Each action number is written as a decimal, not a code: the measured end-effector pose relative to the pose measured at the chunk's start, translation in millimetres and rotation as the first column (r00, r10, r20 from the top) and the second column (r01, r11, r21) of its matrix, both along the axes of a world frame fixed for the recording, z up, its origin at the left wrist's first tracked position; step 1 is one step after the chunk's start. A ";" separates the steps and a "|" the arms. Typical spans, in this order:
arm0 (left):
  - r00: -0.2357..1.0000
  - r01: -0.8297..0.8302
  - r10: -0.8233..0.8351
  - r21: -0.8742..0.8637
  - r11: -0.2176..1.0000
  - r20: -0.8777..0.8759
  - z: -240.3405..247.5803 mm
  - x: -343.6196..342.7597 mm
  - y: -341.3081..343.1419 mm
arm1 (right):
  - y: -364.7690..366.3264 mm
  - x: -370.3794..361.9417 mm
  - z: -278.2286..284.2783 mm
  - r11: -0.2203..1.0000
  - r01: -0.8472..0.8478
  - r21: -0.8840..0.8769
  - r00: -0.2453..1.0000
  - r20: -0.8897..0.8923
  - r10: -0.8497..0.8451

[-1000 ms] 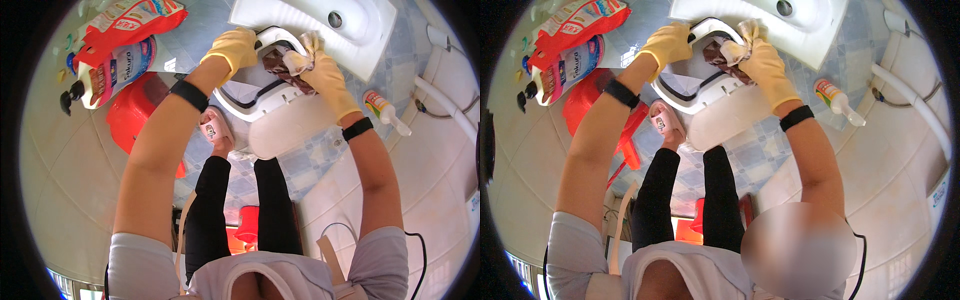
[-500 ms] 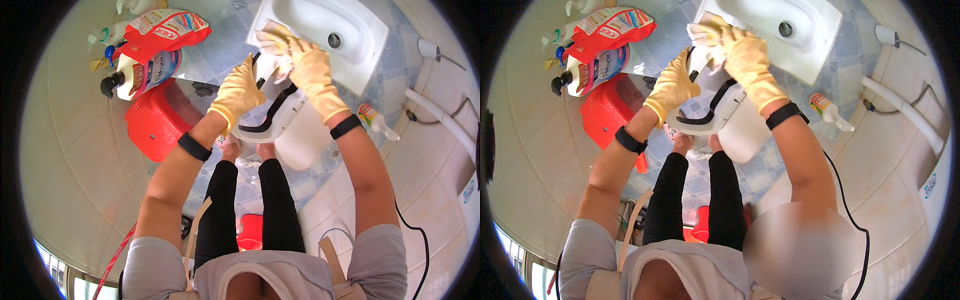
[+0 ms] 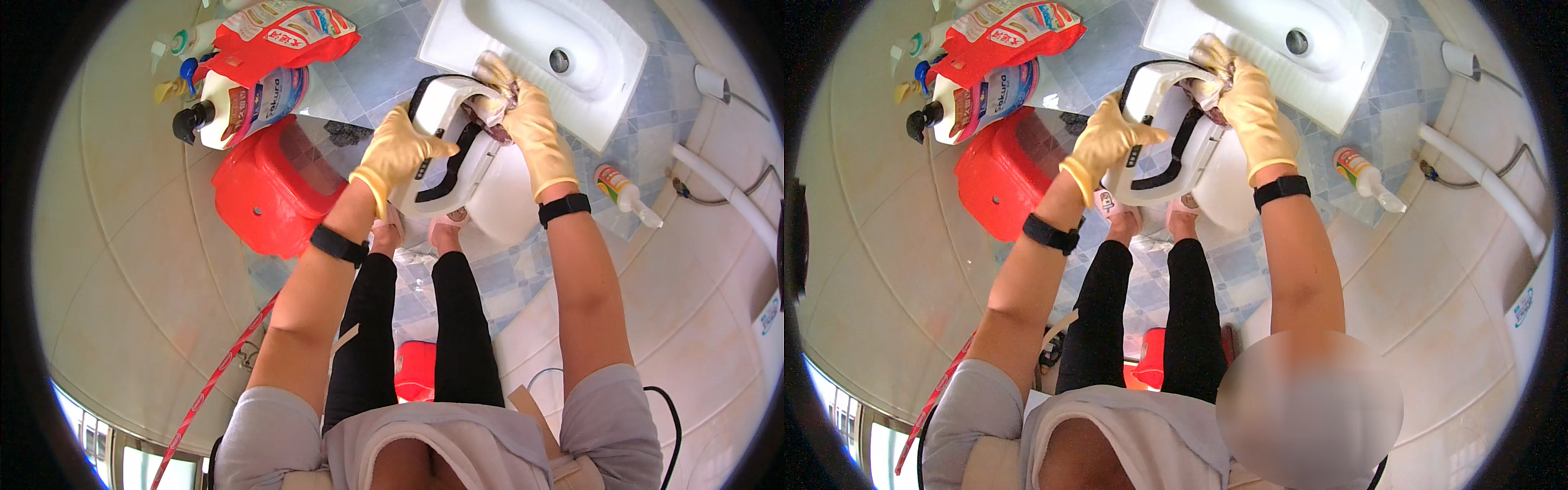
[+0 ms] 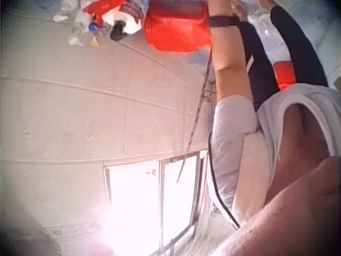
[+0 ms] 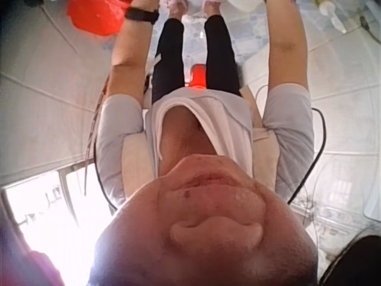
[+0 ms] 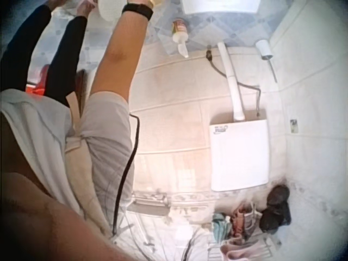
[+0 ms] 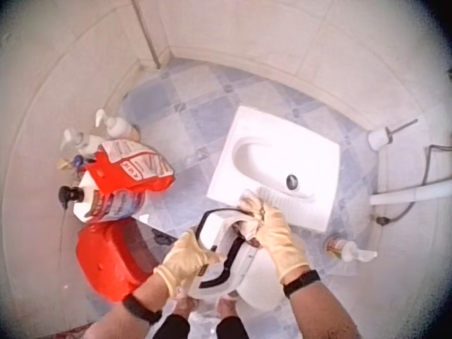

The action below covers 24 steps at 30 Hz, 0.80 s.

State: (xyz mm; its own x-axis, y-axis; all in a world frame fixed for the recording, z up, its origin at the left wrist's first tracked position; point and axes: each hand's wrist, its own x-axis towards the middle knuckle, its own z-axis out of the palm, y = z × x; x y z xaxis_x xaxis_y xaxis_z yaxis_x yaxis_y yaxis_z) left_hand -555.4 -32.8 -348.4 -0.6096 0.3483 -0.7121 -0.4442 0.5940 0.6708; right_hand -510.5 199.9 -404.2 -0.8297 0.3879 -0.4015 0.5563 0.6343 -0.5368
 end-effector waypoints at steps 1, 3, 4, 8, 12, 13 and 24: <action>0.991 0.000 -0.008 0.060 0.998 0.130 2.4 -3.1 5.6 | 13.4 7.7 -13.0 0.985 0.139 -0.107 0.988 -0.046 -0.145; 0.891 -0.254 0.065 0.374 0.892 0.450 -0.1 -1.9 6.2 | 15.0 10.4 -21.8 0.894 0.346 -0.285 0.922 -0.071 -0.380; 0.901 -0.173 -0.021 0.404 0.898 0.432 -5.3 3.1 8.1 | -0.4 3.3 -3.2 0.841 0.420 -0.342 0.882 -0.064 -0.467; 0.842 -0.220 -0.011 0.363 0.906 0.539 -3.0 18.3 29.1 | -26.1 16.9 25.1 0.499 0.625 -0.600 0.695 0.135 -0.707; 0.759 -0.513 0.172 0.414 0.752 0.628 -11.2 37.5 23.9 | -42.3 40.3 75.7 0.612 0.444 -0.655 0.793 -0.031 -0.608; 0.757 -0.545 0.196 0.438 0.715 0.623 -14.7 35.4 19.2 | -48.9 38.4 99.4 0.570 0.444 -0.692 0.783 -0.009 -0.622; 0.754 -0.628 0.278 0.529 0.571 0.595 -57.8 39.7 42.9 | -66.2 16.2 116.3 0.968 -0.158 0.194 0.960 -0.199 0.197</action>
